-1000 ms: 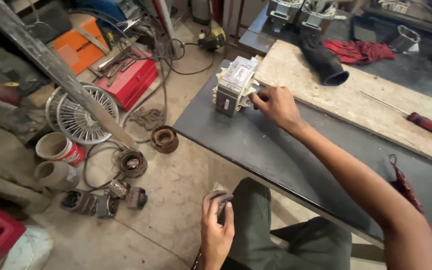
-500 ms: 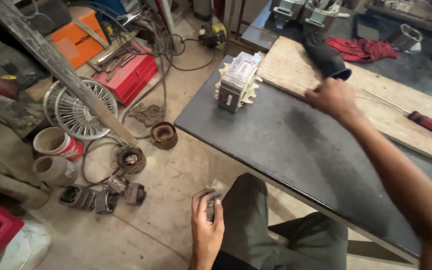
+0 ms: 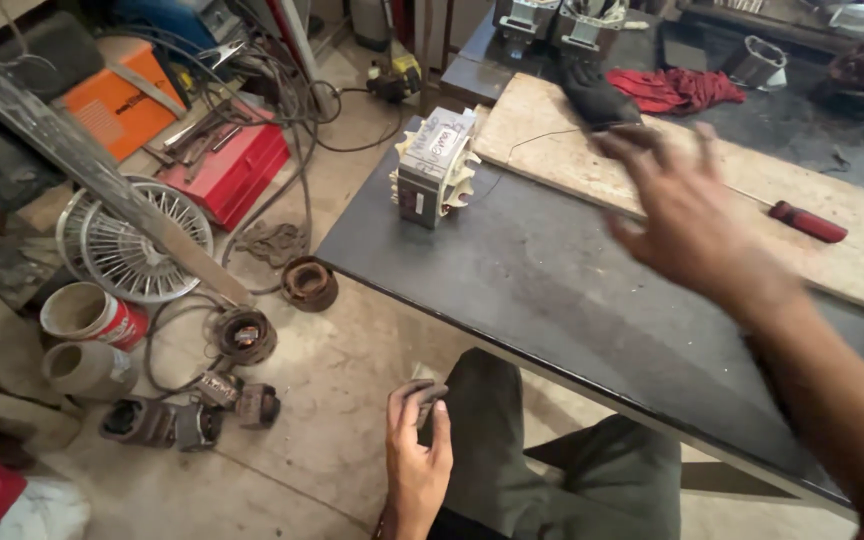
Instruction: Repairing an electronic component by winding copper wire and using a screwdriver for adjustments
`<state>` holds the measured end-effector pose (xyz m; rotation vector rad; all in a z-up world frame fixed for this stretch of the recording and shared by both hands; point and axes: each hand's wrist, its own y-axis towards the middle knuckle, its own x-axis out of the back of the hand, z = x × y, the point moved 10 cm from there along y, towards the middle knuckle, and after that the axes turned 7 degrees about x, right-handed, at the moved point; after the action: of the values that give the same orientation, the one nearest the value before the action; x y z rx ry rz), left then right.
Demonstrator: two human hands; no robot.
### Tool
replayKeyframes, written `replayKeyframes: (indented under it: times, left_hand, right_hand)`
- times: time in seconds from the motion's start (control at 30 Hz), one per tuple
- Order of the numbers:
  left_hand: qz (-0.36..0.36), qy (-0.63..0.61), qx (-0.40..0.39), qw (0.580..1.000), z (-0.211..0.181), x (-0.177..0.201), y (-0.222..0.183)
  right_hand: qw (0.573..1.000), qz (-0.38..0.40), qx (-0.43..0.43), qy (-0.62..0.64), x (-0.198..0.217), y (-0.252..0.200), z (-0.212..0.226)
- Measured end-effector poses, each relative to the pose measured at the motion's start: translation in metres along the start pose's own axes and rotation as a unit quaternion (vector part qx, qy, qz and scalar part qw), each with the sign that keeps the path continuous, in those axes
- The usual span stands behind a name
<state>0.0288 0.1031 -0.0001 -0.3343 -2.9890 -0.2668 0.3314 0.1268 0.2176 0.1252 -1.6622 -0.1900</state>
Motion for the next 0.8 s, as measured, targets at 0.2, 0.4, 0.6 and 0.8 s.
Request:
replayKeyframes:
  times: [0.2,0.4,0.6,0.8]
  left_hand:
    - [-0.02,0.03,0.008,0.999,-0.011,0.016,-0.005]
    - [-0.05,0.048,-0.006,0.998,-0.007,0.03,-0.003]
    - [-0.022,-0.001,0.007,1.0,-0.001,0.014,-0.002]
    - [-0.027,0.009,0.02,0.999,0.011,0.02,0.002]
  right_hand:
    - [0.97,-0.114,0.217,0.005,-0.041,0.054,0.082]
    - [0.968,-0.075,0.213,-0.114,-0.106,0.077,0.069]
    - [0.95,-0.07,0.236,-0.193,-0.119,0.067,0.051]
    - [0.954,-0.046,0.279,-0.104,-0.125,0.061,0.061]
